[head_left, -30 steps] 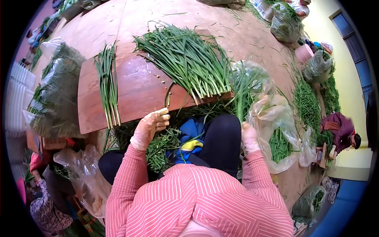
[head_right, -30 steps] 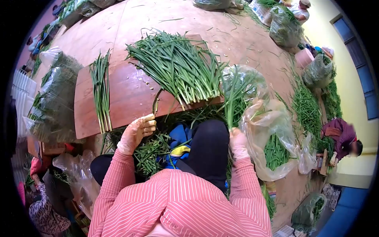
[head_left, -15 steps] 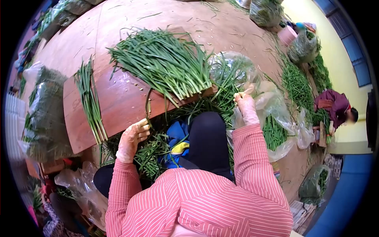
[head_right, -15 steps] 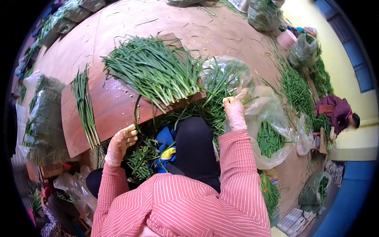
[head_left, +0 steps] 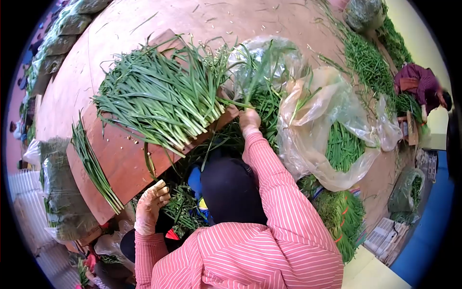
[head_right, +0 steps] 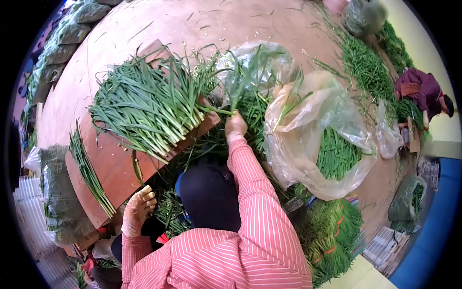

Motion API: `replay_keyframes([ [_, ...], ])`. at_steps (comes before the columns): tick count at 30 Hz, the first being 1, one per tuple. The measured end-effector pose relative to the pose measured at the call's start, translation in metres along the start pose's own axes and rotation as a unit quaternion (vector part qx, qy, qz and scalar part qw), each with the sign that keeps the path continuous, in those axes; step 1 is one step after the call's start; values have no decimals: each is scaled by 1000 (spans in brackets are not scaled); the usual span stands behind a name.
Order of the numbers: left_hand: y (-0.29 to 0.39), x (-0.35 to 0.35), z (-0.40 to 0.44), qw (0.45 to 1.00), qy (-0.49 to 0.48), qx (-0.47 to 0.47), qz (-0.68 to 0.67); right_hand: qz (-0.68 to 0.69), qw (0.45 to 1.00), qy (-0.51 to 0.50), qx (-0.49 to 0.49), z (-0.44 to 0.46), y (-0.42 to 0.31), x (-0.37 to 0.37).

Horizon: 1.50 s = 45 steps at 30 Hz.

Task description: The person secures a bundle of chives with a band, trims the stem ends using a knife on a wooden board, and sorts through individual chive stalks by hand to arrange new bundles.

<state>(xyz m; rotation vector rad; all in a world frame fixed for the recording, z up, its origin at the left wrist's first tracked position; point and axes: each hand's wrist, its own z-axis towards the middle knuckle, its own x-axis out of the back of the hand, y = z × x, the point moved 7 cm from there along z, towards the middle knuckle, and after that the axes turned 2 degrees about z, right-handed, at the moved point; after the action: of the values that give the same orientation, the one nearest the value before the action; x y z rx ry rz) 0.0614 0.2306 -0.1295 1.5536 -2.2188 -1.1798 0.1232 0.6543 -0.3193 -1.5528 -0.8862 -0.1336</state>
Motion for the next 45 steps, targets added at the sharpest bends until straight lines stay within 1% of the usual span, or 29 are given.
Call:
replay_keyframes([
  [1,1,-3,1,1000,1,6,6,-125,990,-52,29,-11,-15,-4],
  [2,2,-7,0,1000,13,10,21,-246,962,-105,60,-26,-28,-6],
  [3,3,-9,0,999,25,13,36,-301,933,-152,128,-43,-23,-19],
  [5,0,-13,2,998,32,21,50,-376,882,-249,136,-74,18,-41],
  [6,-1,-14,3,997,38,26,62,-414,843,-317,135,-94,23,-38],
  [8,-3,-14,4,997,31,27,70,-423,828,-350,109,-111,36,-25],
  [10,-2,-16,2,996,23,26,78,-493,786,-354,119,-113,39,-9],
  [12,-1,-20,1,997,12,21,74,-476,791,-371,103,-119,29,19],
  [14,-1,-20,0,997,10,17,78,-338,889,-283,123,-125,-29,72],
  [16,-2,-17,-2,997,9,14,81,-245,951,-141,126,-121,-74,134],
  [17,-4,-14,-2,996,15,21,85,-226,967,-81,79,-118,-97,169],
  [20,-6,-16,2,996,-3,26,81,-107,991,57,-58,-94,-109,230],
  [21,-7,-19,1,997,-20,27,72,-245,919,290,112,-75,-73,229],
  [22,-6,-23,-1,997,-22,24,72,-243,918,292,113,-61,-67,233],
  [23,-5,-28,-4,997,-11,16,80,-104,987,125,10,-38,-44,219],
  [24,-3,-30,-7,996,3,8,87,40,994,-53,-92,-35,-36,196],
  [26,-4,-29,-9,997,1,-2,75,58,994,-41,-78,-44,-51,189],
  [28,-4,-30,-14,998,-12,-9,63,168,984,6,-63,-63,-62,187],
  [29,-3,-31,-18,998,-8,-15,67,109,993,-2,-39,-76,-72,190],
  [30,-2,-33,-21,998,-7,-14,69,111,994,10,-13,-85,-75,188],
  [32,2,-36,-25,997,11,-14,79,160,987,14,5,-105,-87,187],
  [33,5,-38,-26,997,-8,-32,76,200,980,6,14,-117,-95,185],
  [34,6,-40,-26,996,-8,-30,78,196,980,-37,-11,-126,-95,178],
  [37,19,-55,-22,990,-34,-82,105,101,991,-59,61,-148,-104,159],
  [38,22,-60,-22,990,-35,-82,106,35,991,-38,124,-148,-93,146],
  [41,28,-77,-26,981,-43,-107,158,-36,986,-115,117,-149,-60,102],
  [43,25,-78,-28,980,-54,-99,161,-151,961,-200,120,-154,-53,81],
  [44,22,-78,-28,980,-63,-93,162,-273,908,-303,95,-156,-39,70],
  [45,19,-72,-26,983,-63,-80,155,-285,909,-286,101,-155,-35,72],
])
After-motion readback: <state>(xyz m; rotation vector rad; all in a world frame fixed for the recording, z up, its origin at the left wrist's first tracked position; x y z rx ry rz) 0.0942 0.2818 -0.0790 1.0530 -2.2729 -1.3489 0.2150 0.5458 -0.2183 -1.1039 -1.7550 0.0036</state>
